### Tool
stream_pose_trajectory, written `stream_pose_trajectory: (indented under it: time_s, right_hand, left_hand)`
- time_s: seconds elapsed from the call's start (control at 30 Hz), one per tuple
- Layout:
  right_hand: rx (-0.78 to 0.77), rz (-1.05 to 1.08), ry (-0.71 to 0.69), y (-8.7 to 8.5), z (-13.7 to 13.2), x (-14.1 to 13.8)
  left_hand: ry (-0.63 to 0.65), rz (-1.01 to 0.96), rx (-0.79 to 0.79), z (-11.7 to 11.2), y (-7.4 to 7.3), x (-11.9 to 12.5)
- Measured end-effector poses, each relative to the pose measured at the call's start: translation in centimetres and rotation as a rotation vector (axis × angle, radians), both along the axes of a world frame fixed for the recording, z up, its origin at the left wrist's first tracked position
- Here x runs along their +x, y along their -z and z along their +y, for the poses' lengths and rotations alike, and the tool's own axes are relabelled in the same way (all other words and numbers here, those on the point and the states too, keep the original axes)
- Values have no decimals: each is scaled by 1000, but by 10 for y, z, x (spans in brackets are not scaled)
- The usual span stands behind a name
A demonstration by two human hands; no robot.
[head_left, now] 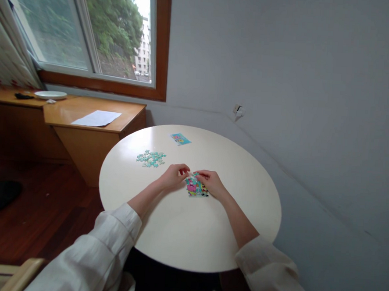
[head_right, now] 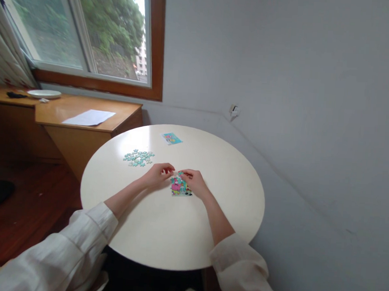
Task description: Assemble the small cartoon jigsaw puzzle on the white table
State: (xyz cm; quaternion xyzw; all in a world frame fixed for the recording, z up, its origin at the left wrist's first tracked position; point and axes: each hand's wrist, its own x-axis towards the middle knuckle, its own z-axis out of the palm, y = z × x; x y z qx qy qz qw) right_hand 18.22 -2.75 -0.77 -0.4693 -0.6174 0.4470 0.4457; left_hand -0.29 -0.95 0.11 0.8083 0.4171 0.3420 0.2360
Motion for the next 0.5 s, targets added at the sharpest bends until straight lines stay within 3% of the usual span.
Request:
stream_pose_trajectory:
  time_s: [0.2, 0.5]
  right_hand:
    - [-51, -9, -2, -1, -2, -3]
    - [18, -57, -68, 7, 0, -1]
  left_hand:
    - [66, -69, -53, -2, 0, 3]
    - [132, -27, -65, -8, -3, 3]
